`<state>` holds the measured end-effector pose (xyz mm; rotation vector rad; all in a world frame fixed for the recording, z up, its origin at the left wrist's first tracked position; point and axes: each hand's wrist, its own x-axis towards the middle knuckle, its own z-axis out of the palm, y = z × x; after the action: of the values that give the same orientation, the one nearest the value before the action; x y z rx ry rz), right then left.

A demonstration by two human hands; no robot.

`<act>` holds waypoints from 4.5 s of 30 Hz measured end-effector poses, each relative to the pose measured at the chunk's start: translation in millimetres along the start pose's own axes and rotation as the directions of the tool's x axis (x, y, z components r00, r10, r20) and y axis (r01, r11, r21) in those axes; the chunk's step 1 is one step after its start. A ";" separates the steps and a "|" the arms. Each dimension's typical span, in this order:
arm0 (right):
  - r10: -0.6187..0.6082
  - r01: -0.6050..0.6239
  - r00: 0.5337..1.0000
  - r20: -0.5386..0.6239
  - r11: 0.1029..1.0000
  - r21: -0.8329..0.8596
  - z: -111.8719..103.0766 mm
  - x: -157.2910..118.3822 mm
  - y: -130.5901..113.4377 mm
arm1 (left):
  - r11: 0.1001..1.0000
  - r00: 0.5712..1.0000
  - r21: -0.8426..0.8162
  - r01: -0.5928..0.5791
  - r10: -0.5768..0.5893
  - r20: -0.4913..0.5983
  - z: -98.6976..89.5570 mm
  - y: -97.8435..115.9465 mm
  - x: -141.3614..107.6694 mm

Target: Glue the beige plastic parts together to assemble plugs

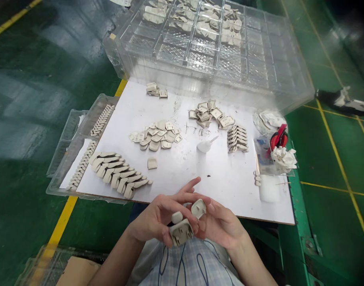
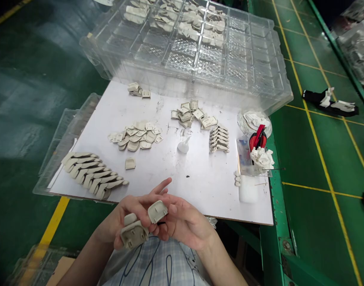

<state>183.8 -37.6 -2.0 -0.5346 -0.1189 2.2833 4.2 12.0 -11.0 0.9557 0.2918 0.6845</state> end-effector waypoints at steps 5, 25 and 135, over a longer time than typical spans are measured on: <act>-0.004 0.004 1.000 -0.020 1.000 0.028 -2.5 -0.6 -0.1 | 1.000 0.997 0.026 -0.002 0.000 0.073 -7.5 -1.5 -1.0; -0.701 0.338 0.708 -0.085 0.442 -0.831 11.3 -4.4 -1.7 | 0.968 0.791 -0.252 -0.019 -0.140 -0.596 29.7 -12.4 7.6; -0.706 0.273 0.691 0.157 0.054 -0.961 0.2 4.2 8.9 | 0.937 0.792 0.206 0.281 -0.105 -0.601 29.3 -13.5 0.6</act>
<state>175.1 -40.8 -5.4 -1.2856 -1.3916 1.0535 25.2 -11.9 -5.7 0.9506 1.0526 0.7442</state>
